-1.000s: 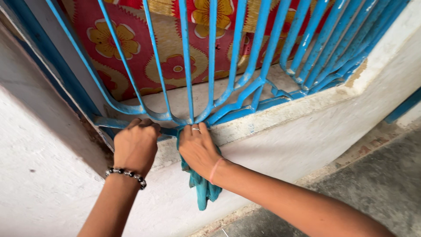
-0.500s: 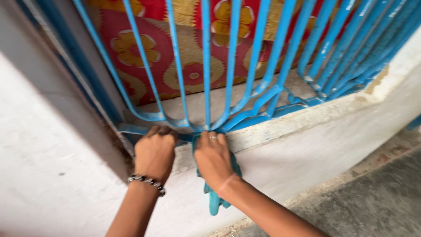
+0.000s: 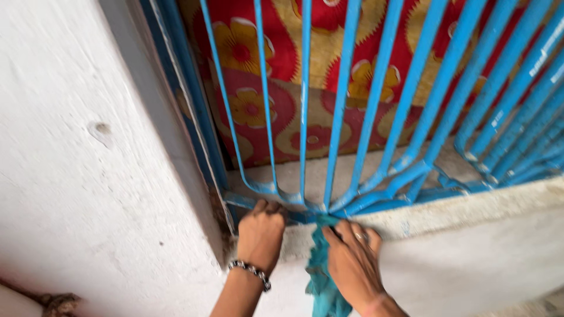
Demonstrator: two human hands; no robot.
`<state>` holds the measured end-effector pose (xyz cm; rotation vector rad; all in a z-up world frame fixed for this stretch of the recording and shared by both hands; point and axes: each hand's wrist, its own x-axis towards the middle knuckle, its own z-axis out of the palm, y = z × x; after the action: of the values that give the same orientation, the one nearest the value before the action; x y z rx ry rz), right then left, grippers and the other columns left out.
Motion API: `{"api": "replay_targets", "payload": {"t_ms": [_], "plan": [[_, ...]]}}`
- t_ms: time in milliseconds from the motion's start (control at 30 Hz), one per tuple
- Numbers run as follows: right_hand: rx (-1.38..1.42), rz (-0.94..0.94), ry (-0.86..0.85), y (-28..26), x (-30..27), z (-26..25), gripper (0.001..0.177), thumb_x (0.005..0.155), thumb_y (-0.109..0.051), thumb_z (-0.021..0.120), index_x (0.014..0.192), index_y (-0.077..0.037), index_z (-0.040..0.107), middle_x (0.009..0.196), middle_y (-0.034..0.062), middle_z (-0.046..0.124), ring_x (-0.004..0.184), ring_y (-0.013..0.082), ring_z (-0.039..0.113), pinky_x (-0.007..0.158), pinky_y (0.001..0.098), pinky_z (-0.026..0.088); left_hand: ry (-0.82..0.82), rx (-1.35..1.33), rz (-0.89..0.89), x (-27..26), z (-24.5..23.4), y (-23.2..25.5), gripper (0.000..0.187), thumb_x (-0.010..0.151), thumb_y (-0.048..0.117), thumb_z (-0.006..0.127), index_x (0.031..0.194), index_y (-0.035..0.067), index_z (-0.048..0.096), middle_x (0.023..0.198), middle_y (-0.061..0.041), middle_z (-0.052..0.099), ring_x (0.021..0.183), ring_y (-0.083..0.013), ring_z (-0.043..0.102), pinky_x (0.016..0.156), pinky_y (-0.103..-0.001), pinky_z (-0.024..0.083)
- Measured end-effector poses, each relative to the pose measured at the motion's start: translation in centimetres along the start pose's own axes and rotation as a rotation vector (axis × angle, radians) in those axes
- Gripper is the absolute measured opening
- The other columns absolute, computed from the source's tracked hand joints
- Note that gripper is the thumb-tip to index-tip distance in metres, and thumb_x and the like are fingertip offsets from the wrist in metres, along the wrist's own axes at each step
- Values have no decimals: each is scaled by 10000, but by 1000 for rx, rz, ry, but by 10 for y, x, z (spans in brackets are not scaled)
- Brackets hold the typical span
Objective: The person cleans the metal window bars and window frame by wiping them with a cloth.
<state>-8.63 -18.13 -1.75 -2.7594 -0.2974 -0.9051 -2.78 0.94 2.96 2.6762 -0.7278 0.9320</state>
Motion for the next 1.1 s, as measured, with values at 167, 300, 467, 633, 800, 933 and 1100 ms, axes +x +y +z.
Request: {"api": "replay_targets", "payload": {"t_ms": [167, 300, 467, 633, 800, 933, 1100], "plan": [[-58, 84, 24, -28, 14, 31, 473, 726, -92, 638, 1192, -55, 709, 1106, 113, 586, 1055, 314, 512, 893, 492, 354, -27, -19, -25, -3, 0, 0, 155, 772, 42, 611, 881, 71, 717, 993, -100, 728, 1008, -266, 676, 771, -375, 569], [256, 366, -134, -35, 28, 54, 494, 795, -70, 618, 1284, -81, 688, 1035, 68, 576, 1062, 264, 516, 910, 461, 363, -39, -8, -63, -3, 4, 2, 201, 776, 40, 604, 940, 55, 720, 1030, -92, 732, 1043, -248, 675, 782, -360, 570], [614, 176, 77, -52, 28, 63, 410, 812, -17, 589, 1209, -5, 689, 1052, 94, 586, 1035, 295, 532, 919, 416, 421, 13, -20, -39, -7, -2, 1, 244, 779, 60, 628, 1005, 38, 717, 1074, -108, 724, 1059, -271, 661, 819, -369, 553], [212, -3, 25, -43, 28, 16, 525, 687, -52, 653, 1210, -43, 696, 1070, 141, 581, 1049, 361, 532, 805, 501, 379, 195, 85, 27, -16, -39, 1, 356, 796, 95, 632, 1121, -21, 720, 1212, -125, 714, 1044, -267, 620, 827, -374, 489], [137, 108, -53, -49, 38, 18, 361, 797, -78, 646, 1148, 5, 667, 1079, 124, 586, 1073, 323, 541, 881, 478, 411, 135, 331, 39, -6, -74, -15, 300, 777, 73, 630, 1042, 10, 754, 1163, -98, 726, 1074, -251, 619, 859, -365, 463], [282, 28, 58, -70, 35, 24, 359, 750, -42, 637, 1102, 16, 677, 1072, 139, 593, 1059, 339, 546, 906, 484, 412, -89, 351, 25, 7, -77, -26, 130, 794, 90, 639, 851, 85, 755, 971, -90, 735, 1041, -258, 619, 911, -389, 465], [269, -123, -23, -101, 49, 23, 235, 770, -46, 624, 989, 9, 688, 1065, 153, 612, 1065, 354, 551, 894, 473, 416, -164, 439, 100, 17, -78, -29, 131, 770, 150, 637, 680, 124, 729, 875, -92, 741, 1006, -241, 639, 859, -373, 463]]}}
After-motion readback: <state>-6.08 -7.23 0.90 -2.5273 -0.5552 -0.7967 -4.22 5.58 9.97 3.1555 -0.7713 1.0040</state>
